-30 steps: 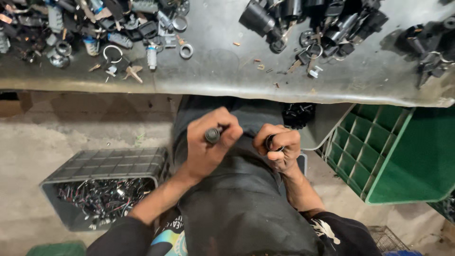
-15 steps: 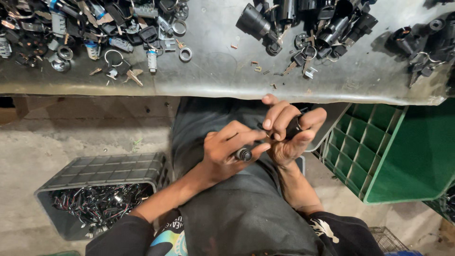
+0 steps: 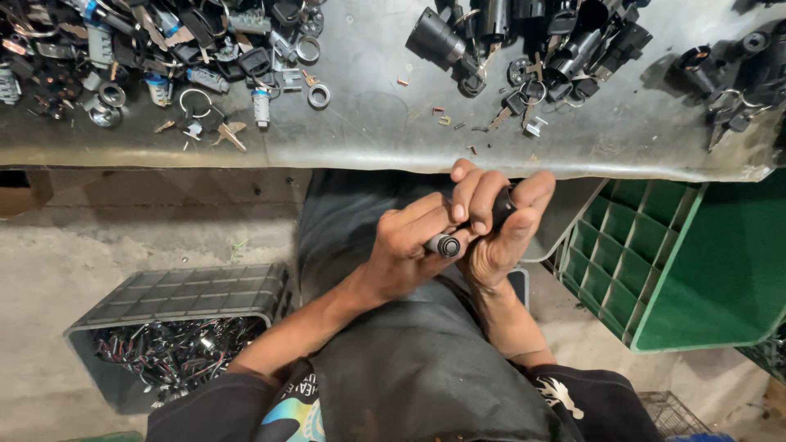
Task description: The person sits at a workbench covered with piles of automotive lock cylinders and keys, picks up a cylinder, and uses a hand tool to turn and open it. They separate the opened cylinder parts and drop the components into a bin below the bench, repeating the process with successive cylinders.
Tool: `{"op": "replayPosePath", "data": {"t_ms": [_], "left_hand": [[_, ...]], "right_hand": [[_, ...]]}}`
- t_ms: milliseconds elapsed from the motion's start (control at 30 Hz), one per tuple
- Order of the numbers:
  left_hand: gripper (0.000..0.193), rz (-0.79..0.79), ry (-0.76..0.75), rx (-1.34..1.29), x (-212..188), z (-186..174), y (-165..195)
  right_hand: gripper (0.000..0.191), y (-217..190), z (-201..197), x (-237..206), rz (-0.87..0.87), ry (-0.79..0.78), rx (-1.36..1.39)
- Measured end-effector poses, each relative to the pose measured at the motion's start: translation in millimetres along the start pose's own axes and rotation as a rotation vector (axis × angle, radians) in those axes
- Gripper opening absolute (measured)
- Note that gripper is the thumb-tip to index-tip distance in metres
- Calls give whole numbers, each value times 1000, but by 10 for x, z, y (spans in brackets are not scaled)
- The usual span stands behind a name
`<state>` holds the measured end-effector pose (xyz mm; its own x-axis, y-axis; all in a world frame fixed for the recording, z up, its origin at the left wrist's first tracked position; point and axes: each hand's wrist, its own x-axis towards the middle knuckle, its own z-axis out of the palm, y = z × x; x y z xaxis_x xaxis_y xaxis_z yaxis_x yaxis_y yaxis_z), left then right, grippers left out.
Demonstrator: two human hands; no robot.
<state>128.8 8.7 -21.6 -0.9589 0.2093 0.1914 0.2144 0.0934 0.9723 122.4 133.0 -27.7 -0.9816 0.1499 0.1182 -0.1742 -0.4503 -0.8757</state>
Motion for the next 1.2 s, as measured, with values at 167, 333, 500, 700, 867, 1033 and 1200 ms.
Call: {"op": "replayPosePath", "data": {"t_ms": [167, 333, 500, 700, 867, 1033, 1200], "left_hand": [[17, 168, 46, 228, 0, 35, -69], [19, 142, 72, 165, -20, 68, -68], [20, 101, 83, 215, 15, 64, 3], [25, 60, 130, 150, 97, 59, 24], [19, 83, 150, 187, 62, 59, 2], [20, 123, 176, 179, 21, 81, -3], [20, 38, 140, 57, 16, 13, -60]], "right_hand": [[45, 29, 48, 23, 44, 62, 44], [41, 0, 74, 33, 34, 94, 41], [41, -36, 100, 6, 88, 84, 64], [41, 25, 101, 40, 80, 128, 86], [41, 40, 151, 41, 44, 102, 36], [41, -9, 190, 55, -6, 52, -28], [43, -29, 204, 66, 23, 32, -33]]}}
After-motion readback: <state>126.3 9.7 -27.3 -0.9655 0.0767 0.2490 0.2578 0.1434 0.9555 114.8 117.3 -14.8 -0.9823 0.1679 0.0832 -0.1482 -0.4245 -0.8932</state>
